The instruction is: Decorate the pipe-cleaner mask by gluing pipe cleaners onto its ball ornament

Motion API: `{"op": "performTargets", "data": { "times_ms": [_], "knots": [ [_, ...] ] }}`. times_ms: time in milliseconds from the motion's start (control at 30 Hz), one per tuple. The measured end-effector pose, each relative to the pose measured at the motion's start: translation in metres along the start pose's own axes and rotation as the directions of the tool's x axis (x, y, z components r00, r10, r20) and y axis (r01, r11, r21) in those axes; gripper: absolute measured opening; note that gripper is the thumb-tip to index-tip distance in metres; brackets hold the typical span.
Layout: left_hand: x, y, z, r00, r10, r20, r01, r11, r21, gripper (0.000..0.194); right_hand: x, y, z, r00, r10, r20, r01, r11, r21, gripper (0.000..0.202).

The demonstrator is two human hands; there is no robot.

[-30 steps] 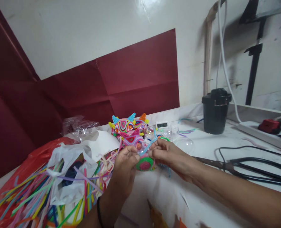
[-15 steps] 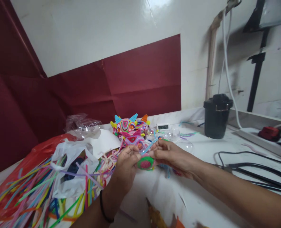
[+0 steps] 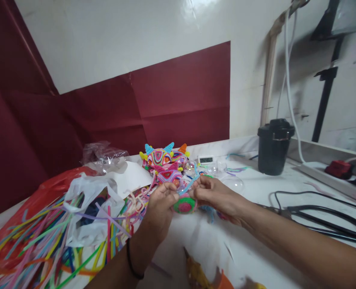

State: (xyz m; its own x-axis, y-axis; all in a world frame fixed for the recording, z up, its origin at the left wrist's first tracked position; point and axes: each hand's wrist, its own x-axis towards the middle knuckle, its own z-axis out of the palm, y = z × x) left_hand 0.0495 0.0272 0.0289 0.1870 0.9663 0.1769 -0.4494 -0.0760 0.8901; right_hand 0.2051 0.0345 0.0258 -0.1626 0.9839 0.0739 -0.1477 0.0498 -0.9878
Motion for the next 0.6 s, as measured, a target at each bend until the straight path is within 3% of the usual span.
{"op": "performTargets", "data": {
  "times_ms": [233,467,600],
  "knots": [
    [-0.001,0.0,0.002,1.0,-0.005,-0.003,0.005,1.0,0.019,0.023,-0.003,-0.006,-0.003,0.998,0.023,0.057,-0.024,0.999,0.028,0.024],
    [-0.003,-0.003,0.0,1.0,-0.005,0.013,0.004,0.997,0.074,0.02,-0.001,-0.002,-0.002,1.0,0.013,0.019,-0.013,1.0,0.002,0.02],
    [-0.003,0.001,0.005,0.999,0.002,0.033,-0.004,0.998,0.066,0.023,-0.006,-0.013,-0.005,1.0,-0.007,0.025,0.008,1.0,-0.014,0.018]
  ]
}}
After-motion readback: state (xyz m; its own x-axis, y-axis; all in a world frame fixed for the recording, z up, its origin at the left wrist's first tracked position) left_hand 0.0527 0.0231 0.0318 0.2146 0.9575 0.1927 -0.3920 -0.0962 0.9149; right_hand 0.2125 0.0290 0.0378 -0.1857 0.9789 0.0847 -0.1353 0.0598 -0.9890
